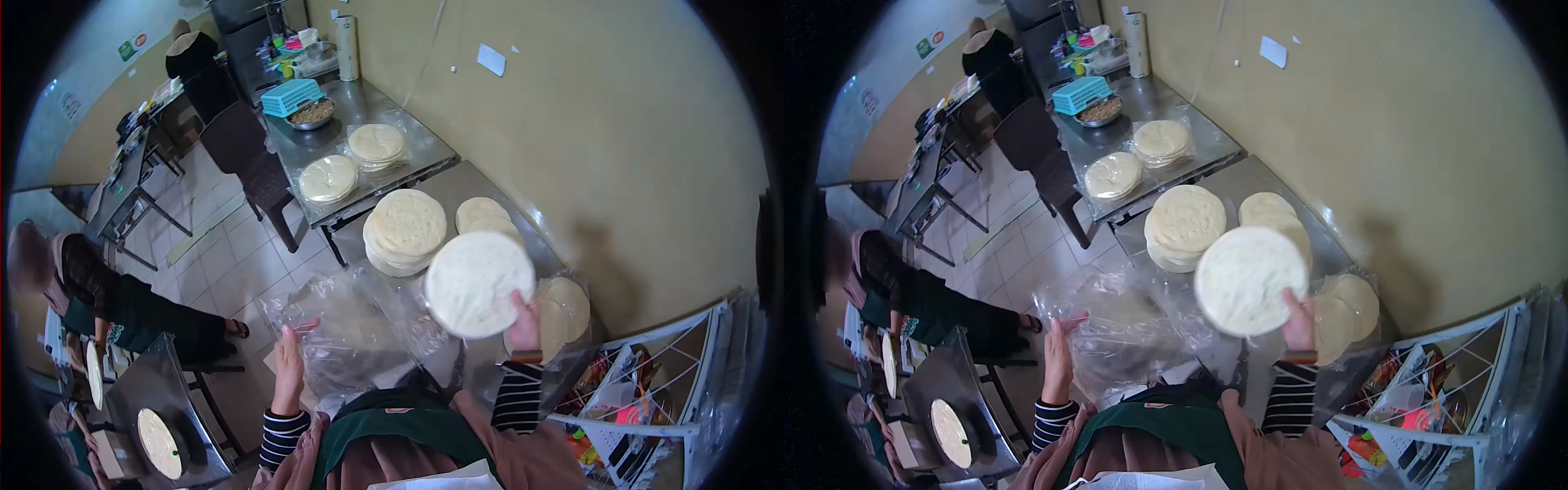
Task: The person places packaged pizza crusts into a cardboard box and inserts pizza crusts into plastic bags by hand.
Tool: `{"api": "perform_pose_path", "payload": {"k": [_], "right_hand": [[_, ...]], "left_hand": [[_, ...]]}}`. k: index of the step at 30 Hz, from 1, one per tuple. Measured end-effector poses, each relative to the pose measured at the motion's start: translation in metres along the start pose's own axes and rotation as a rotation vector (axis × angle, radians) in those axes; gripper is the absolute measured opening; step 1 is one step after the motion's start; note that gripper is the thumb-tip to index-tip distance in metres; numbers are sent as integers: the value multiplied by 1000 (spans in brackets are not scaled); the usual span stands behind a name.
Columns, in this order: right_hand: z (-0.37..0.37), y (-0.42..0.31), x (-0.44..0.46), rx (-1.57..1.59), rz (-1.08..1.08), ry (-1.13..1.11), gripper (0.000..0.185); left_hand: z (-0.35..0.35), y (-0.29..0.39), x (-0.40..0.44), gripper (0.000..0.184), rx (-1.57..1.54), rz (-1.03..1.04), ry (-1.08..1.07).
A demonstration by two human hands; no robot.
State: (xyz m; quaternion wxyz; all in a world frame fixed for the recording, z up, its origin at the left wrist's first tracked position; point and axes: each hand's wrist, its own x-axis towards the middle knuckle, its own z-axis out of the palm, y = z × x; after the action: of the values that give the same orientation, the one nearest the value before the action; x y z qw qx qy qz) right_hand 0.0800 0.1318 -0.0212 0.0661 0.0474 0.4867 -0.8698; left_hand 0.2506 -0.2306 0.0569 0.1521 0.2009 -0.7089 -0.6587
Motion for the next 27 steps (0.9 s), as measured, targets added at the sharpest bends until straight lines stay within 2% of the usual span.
{"api": "perform_pose_path", "payload": {"k": [1,2,4,5,7,9,10,11,12,13,15,16,17,18,19,20,21,22,23,24,25,26,27], "right_hand": [[-2,-9,14,-63,-71,58,37],[6,-20,26,-62,-59,45,37],[25,-43,39,-547,-330,33,36],[42,-44,39,-544,-323,7,36],[88,-31,23,-1017,-889,-169,43],[124,-13,-15,-1000,-768,-679,65],[139,0,-34,-1039,-765,-803,75],[152,13,-51,-1079,-759,-921,85],[154,30,-61,-1007,-695,-927,93],[153,45,-65,-938,-630,-924,102],[150,53,-64,-935,-643,-887,103],[144,53,-64,-921,-656,-882,105],[137,51,-65,-935,-643,-841,105],[132,48,-63,-844,-558,-908,105],[127,45,-61,-747,-476,-976,104],[123,32,-64,-532,-272,-951,88],[103,39,-59,-538,-272,-925,88],[71,56,-50,-463,-193,-766,75],[46,61,-47,-384,-119,-609,62],[30,50,-46,-303,0,-234,40],[-16,67,-33,-470,-97,95,34],[-82,93,-22,-703,-260,359,32],[-126,93,-28,-738,-349,686,36]], "left_hand": [[-2,-1,-2,62,3,-3,17],[-4,-4,-4,54,-15,-40,39],[-1,-9,-9,39,-44,-97,70],[6,-10,-14,32,-56,-114,93],[27,-8,-13,26,-89,-93,133],[44,-5,-14,25,-84,-97,42],[51,-3,-14,25,-81,-100,37],[58,-1,-14,28,-97,-46,-84],[64,1,-14,34,-115,7,-211],[67,8,-16,34,-116,3,-237],[67,22,-20,49,131,-6,-380],[70,9,-22,50,-117,-9,-382],[71,1,-21,46,-174,21,-384],[72,-7,-21,42,-231,51,-387],[75,0,-27,34,-304,-15,-352],[72,-9,-27,34,-304,-26,-380],[64,-23,-24,21,-286,51,-480],[57,-31,-21,18,-268,131,-577],[55,-27,-19,18,-269,126,-598],[54,-18,-19,22,-285,67,-513],[52,-14,-18,30,-301,10,-425],[44,-17,-16,30,-286,-11,-369],[37,-17,-13,28,-298,-14,-352]]}}
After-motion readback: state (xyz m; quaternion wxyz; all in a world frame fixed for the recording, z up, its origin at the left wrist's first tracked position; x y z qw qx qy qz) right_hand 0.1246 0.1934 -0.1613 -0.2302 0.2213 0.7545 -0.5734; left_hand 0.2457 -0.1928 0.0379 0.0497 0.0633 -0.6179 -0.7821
